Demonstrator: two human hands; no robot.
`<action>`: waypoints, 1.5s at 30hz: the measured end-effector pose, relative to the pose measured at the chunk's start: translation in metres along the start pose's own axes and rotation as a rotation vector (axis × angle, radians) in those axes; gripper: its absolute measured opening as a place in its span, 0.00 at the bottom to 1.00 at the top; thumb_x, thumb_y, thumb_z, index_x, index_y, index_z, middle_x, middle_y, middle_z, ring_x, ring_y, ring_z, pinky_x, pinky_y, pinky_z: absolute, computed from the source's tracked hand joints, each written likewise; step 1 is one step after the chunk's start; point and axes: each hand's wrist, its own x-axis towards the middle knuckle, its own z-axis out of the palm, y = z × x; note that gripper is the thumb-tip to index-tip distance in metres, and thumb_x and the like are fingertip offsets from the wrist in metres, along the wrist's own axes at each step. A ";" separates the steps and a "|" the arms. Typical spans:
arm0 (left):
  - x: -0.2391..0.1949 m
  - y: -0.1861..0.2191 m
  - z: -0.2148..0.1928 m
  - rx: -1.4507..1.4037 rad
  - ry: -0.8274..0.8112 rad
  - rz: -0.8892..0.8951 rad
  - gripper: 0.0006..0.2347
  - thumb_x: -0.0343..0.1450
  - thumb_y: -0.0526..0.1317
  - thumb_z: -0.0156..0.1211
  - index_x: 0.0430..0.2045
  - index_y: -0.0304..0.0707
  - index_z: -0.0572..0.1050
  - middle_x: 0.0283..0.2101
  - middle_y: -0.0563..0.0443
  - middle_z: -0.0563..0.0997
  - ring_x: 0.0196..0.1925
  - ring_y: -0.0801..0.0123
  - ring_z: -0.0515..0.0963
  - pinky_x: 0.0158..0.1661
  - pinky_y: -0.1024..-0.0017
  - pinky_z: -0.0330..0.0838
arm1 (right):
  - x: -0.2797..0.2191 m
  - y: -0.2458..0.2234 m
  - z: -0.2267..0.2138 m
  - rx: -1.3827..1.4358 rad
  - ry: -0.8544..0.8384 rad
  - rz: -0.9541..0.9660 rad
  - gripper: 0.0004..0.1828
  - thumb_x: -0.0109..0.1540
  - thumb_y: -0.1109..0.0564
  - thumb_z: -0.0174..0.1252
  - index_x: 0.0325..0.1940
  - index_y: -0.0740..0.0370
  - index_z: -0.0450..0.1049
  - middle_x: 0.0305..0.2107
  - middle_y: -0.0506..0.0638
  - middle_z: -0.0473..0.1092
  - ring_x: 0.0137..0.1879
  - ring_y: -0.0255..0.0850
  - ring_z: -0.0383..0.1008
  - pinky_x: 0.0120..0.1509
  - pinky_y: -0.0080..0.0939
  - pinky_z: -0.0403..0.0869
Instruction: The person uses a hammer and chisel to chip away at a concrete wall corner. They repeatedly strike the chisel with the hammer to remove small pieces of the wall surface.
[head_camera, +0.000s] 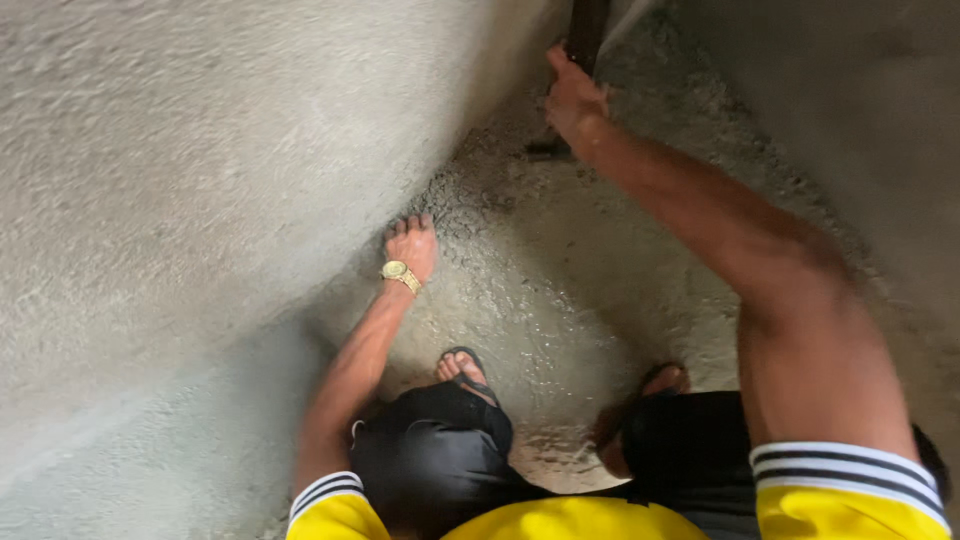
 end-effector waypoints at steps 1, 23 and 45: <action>0.005 0.001 -0.012 -0.175 -0.255 -0.070 0.13 0.69 0.38 0.51 0.48 0.38 0.72 0.39 0.42 0.79 0.32 0.48 0.83 0.28 0.52 0.77 | -0.006 0.005 0.004 0.190 0.049 -0.106 0.19 0.68 0.46 0.57 0.63 0.28 0.72 0.59 0.41 0.69 0.76 0.52 0.57 0.87 0.76 0.34; 0.121 0.090 -0.053 -2.123 -0.648 -0.921 0.12 0.71 0.36 0.66 0.41 0.48 0.66 0.41 0.47 0.83 0.36 0.59 0.86 0.37 0.63 0.86 | -0.157 -0.159 -0.133 3.930 0.075 1.241 0.15 0.69 0.50 0.50 0.49 0.66 0.63 0.18 0.51 0.61 0.16 0.38 0.64 0.14 0.44 0.72; 0.122 0.098 0.000 -2.192 -0.270 -0.967 0.10 0.75 0.41 0.63 0.43 0.41 0.68 0.45 0.37 0.81 0.47 0.41 0.85 0.49 0.48 0.83 | -0.156 -0.178 -0.151 3.933 0.271 1.572 0.20 0.75 0.44 0.41 0.49 0.66 0.61 0.18 0.53 0.64 0.13 0.41 0.65 0.13 0.48 0.75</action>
